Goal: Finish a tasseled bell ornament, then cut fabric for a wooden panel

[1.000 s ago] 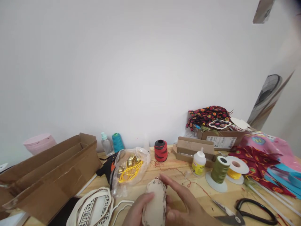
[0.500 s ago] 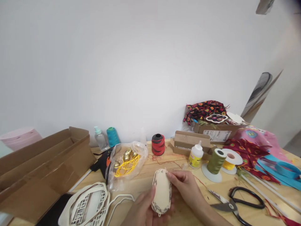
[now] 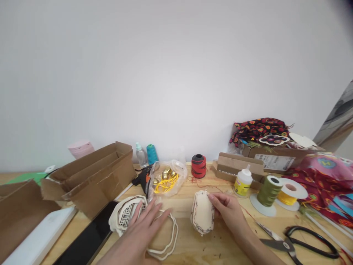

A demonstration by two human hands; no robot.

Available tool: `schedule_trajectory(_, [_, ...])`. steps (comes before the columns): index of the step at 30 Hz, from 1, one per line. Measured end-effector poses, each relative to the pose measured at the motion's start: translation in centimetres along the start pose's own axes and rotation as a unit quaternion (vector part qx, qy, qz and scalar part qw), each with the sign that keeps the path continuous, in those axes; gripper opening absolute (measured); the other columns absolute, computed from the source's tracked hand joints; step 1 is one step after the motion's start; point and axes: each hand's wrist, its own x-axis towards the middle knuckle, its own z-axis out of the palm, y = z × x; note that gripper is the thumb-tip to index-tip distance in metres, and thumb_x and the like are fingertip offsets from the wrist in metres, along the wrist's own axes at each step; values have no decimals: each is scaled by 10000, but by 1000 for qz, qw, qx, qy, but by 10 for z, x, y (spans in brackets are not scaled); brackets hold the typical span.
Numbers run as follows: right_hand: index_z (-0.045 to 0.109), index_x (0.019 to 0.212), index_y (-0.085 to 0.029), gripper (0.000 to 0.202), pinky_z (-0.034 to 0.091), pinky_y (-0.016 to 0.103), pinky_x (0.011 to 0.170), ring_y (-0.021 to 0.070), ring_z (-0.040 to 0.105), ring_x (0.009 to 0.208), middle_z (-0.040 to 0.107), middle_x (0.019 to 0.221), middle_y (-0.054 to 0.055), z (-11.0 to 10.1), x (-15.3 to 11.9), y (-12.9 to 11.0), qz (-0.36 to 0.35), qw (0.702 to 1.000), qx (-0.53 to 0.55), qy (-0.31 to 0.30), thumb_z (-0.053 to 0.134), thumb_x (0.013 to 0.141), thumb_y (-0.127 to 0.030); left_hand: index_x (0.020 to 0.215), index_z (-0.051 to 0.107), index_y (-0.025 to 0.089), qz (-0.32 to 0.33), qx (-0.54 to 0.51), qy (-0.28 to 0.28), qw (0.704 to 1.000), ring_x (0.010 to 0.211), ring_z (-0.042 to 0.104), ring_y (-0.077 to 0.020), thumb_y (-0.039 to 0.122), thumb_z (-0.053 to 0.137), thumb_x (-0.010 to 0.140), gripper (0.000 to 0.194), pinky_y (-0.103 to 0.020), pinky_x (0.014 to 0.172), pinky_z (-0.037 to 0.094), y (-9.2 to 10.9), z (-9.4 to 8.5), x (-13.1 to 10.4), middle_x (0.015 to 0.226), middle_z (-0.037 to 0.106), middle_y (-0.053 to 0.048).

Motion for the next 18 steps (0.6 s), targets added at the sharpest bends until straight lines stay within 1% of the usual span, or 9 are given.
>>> schedule_trajectory(3, [686,658,-127,352,259,198,411,71,324,424,467,475,-38,1,-2,-2,-5,1000,3,-2,621,610,-470,1289,315,359,-3,5,-8,1000,1237,334,-317,283,715,545,848,-578,1010,-58,8,-6,0,1311,464,-83])
schedule_trajectory(5, [689,683,-125,355,264,197,415,72,323,429,460,476,-40,1,-3,-4,-11,1000,6,0,615,614,-466,1282,337,346,3,-1,-11,1000,1187,408,-296,291,695,573,797,-555,1025,-44,16,-10,1,1267,499,-87])
schedule_trajectory(8, [690,691,-124,363,277,197,417,73,324,430,453,466,-42,1,-4,-5,-12,1000,8,1,616,604,-468,1288,326,340,8,3,-25,1000,1185,407,-292,367,696,565,813,-539,1039,-2,30,-16,4,1254,492,-93])
schedule_trajectory(10, [693,687,-126,358,285,197,419,73,331,433,460,471,-38,1,-4,-5,-11,1000,5,-3,618,605,-467,1289,340,302,1,18,-45,999,1199,385,-304,426,702,534,847,-531,1043,28,37,-18,5,1264,471,-126])
schedule_trajectory(12, [697,681,-131,343,290,199,423,76,343,438,467,470,-35,2,-5,-5,-17,1000,-1,-9,619,612,-458,1284,360,267,-2,36,-52,998,1201,376,-311,448,707,508,869,-522,1045,34,40,-17,7,1259,463,-153])
schedule_trajectory(13, [700,677,-134,336,291,200,423,79,347,439,472,467,-33,2,-5,-5,-21,1000,-4,-11,621,613,-455,1271,380,264,1,42,-47,998,1185,394,-306,444,706,507,850,-517,1046,28,41,-16,8,1238,476,-148])
schedule_trajectory(15, [705,679,-136,336,296,203,419,83,355,441,495,474,-23,3,-5,-4,-21,1000,-7,-11,623,610,-454,1209,451,281,4,48,-25,999,1131,438,-291,414,698,524,741,-512,1046,37,40,-11,10,1172,508,-113])
schedule_trajectory(17, [708,689,-137,347,306,207,415,86,360,437,522,486,-14,3,-5,-5,-12,1000,-8,-10,621,602,-461,1155,495,283,-1,44,-7,999,1082,453,-289,361,691,528,662,-507,1038,90,39,-5,11,1102,522,-85])
schedule_trajectory(18, [709,690,-139,349,311,209,414,86,362,433,529,487,-13,3,-5,-5,-10,1000,-9,-9,620,598,-463,1158,488,278,-3,40,-1,999,1068,450,-291,334,685,524,666,-500,1032,122,39,-3,12,1078,522,-79])
